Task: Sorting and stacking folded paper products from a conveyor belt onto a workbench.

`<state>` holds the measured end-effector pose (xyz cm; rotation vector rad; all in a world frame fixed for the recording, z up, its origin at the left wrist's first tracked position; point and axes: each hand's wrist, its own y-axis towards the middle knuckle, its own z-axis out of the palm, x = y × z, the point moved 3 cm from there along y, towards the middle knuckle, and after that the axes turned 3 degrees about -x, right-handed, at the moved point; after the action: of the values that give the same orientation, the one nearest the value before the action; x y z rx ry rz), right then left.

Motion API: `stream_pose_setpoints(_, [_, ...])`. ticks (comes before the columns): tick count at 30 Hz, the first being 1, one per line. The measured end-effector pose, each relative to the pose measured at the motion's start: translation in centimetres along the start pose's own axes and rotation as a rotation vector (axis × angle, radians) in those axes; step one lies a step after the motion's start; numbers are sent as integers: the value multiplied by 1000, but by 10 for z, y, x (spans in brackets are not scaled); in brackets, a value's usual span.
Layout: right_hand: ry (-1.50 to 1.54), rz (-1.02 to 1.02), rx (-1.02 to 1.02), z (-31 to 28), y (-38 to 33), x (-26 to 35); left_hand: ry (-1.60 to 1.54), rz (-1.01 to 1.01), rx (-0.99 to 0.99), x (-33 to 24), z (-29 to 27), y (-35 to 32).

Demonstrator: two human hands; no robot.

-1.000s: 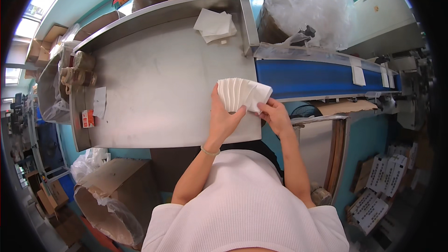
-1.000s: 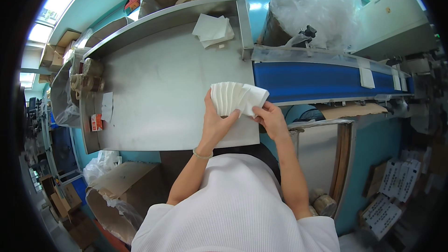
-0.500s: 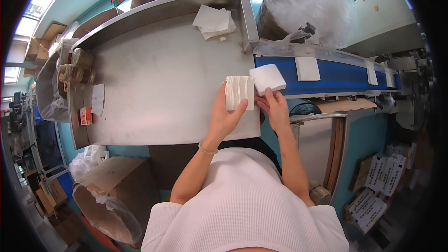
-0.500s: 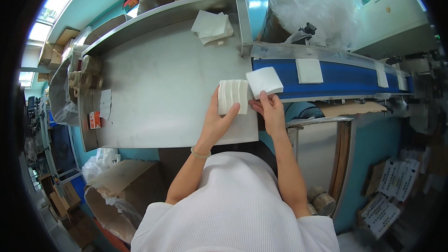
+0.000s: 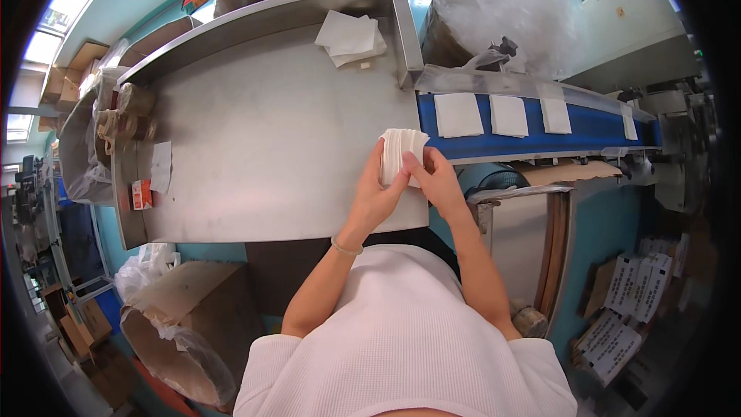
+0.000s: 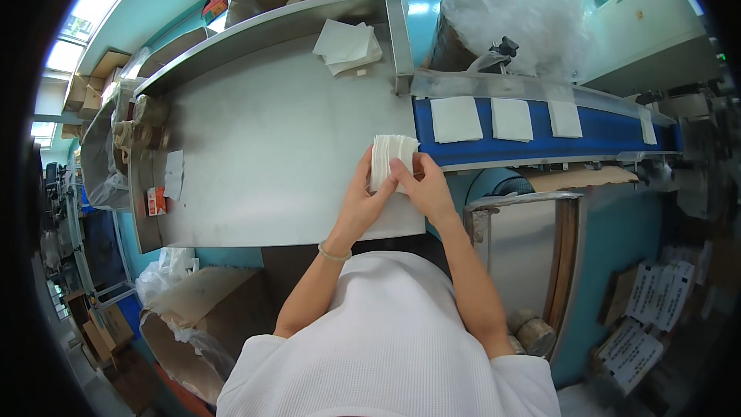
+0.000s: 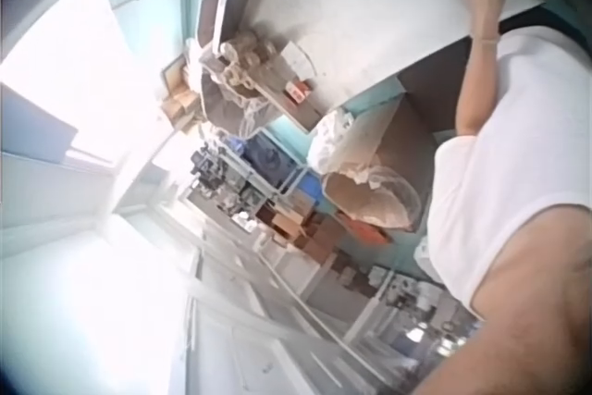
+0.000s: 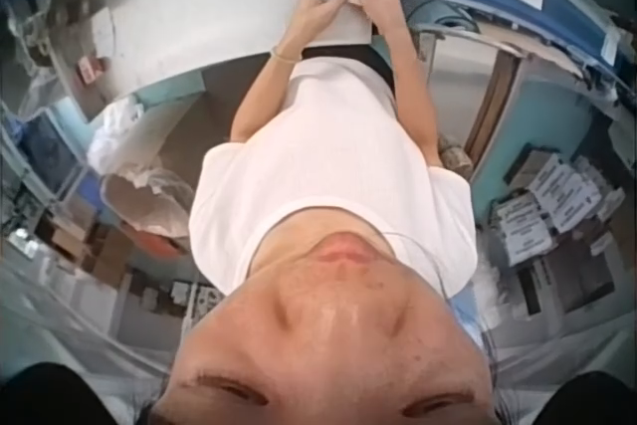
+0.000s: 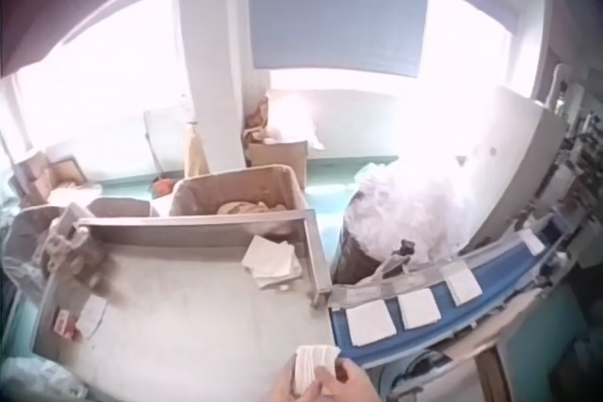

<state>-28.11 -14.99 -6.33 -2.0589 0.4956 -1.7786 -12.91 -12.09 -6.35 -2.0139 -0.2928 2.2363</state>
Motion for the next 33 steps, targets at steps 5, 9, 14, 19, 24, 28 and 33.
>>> stream_pose_setpoints(5, [256,184,81,-22,8,-19,133,18,-15,-4,-4,-1])
stream_pose_setpoints(9, [594,47,-267,-32,23,-21,157,30,-4,-4,0,0])
stream_pose_setpoints(14, [309,73,-4,-4,17,-10,124,29,14,-3,6,1])
stream_pose_setpoints(19, [162,-13,167,5,7,-1,279,-19,39,-14,8,1])
stream_pose_setpoints(24, [-662,-344,-901,-140,77,-5,332,-56,-79,-16,3,2])
stream_pose_setpoints(28, [-714,185,-783,-226,114,-27,282,-47,-178,-9,-4,5])
stream_pose_setpoints(33, [-323,-200,-821,-235,110,-28,208,-65,-211,-12,-16,22])
